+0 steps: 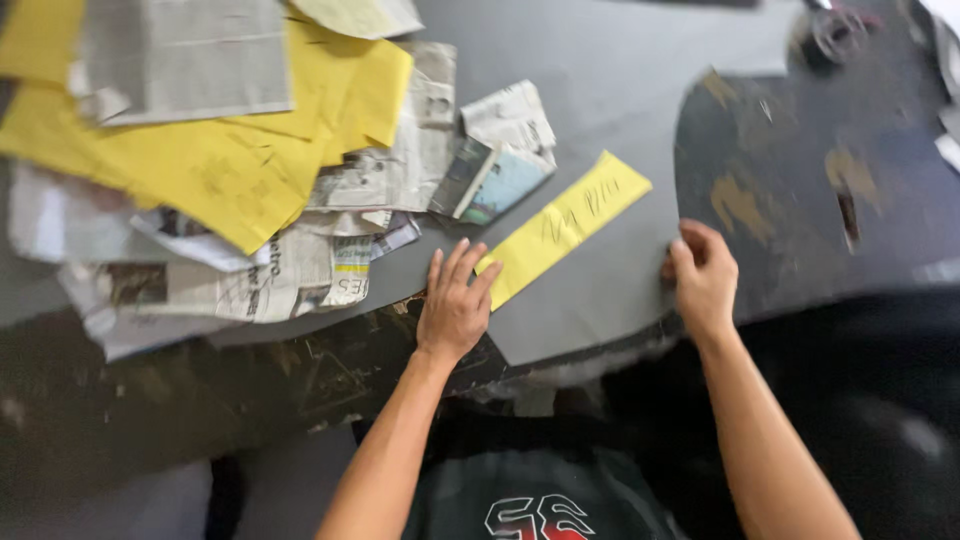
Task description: The person organizes a pile of yellow paper templates and newspaper sheets on a gray workbench. They move tools like a socket wrench and pliers aside, then place a newspaper sheet flat and arrange several yellow templates on top of it.
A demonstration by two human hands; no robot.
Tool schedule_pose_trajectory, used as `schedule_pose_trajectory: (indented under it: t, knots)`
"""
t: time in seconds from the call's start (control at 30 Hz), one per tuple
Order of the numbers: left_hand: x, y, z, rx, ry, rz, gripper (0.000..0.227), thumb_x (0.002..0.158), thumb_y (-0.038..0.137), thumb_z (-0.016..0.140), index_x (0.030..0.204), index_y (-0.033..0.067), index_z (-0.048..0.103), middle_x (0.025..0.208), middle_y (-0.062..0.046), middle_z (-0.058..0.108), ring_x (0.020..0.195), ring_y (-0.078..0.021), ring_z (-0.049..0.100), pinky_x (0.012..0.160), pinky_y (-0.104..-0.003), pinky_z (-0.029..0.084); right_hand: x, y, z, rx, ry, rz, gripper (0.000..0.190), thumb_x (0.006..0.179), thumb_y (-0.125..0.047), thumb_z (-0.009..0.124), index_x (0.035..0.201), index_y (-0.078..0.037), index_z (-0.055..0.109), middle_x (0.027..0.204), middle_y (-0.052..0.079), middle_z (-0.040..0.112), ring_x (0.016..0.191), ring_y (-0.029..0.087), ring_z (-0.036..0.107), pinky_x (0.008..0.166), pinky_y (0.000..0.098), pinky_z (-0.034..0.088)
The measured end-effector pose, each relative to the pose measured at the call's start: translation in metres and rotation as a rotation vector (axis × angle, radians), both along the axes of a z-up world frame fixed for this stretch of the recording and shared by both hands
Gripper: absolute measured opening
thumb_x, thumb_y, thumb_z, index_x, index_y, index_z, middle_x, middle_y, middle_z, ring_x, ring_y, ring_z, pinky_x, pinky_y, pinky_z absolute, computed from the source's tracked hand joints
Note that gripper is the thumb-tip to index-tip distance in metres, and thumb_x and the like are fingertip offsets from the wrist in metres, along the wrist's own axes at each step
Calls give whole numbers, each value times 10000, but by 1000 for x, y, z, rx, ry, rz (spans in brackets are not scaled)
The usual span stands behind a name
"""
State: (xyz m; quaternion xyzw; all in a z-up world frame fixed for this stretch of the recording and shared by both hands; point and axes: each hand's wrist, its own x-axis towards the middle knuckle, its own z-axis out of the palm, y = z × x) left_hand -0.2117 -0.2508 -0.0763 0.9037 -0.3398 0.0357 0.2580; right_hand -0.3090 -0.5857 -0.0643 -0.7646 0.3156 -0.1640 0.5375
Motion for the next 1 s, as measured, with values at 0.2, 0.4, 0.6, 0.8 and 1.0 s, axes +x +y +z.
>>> schedule_pose_trajectory:
  t: [0.2, 0.4, 0.6, 0.8, 1.0]
  knots:
    - [-20, -7, 6, -81, -75, 102, 478, 1010, 257, 608, 1465, 137, 529, 1550, -163, 464, 1447, -363, 430, 1195, -589, 293, -11, 5, 18, -371, -37, 253, 331, 997, -82, 649, 1319, -15, 612, 1270, 177, 635, 1062, 234, 654, 853, 384, 549]
    - [-33, 6, 20, -121, -200, 369, 487, 1055, 253, 575, 1516, 132, 472, 1562, -183, 469, 1402, -384, 476, 1164, -532, 392, 12, 35, 19, -783, -98, 809, 436, 932, -258, 690, 1330, -94, 620, 1451, 133, 544, 1456, 356, 409, 1211, 574, 256]
    - [-16, 76, 47, -83, -297, 550, 460, 1031, 257, 608, 1456, 102, 521, 1496, -182, 504, 1335, -399, 520, 1104, -511, 417, 73, 45, -2, -887, 51, 733, 514, 950, -368, 623, 1406, -135, 570, 1513, 138, 457, 1494, 354, 312, 1202, 692, 162]
    - [21, 159, 47, -50, -306, 683, 496, 1024, 275, 620, 1480, 107, 518, 1526, -170, 473, 1393, -386, 468, 1142, -535, 392, 113, 55, -7, -859, 35, 587, 479, 1038, -333, 600, 1447, -90, 541, 1591, 192, 412, 1537, 444, 255, 1189, 740, 92]
    - [95, 176, 16, 147, -168, 751, 714, 972, 485, 599, 1566, 157, 376, 1638, -209, 245, 1489, -433, 267, 1131, -683, 241, 152, 121, 17, -858, -118, 604, 600, 977, -347, 636, 1492, -89, 470, 1592, 215, 390, 1535, 437, 264, 1217, 694, 151]
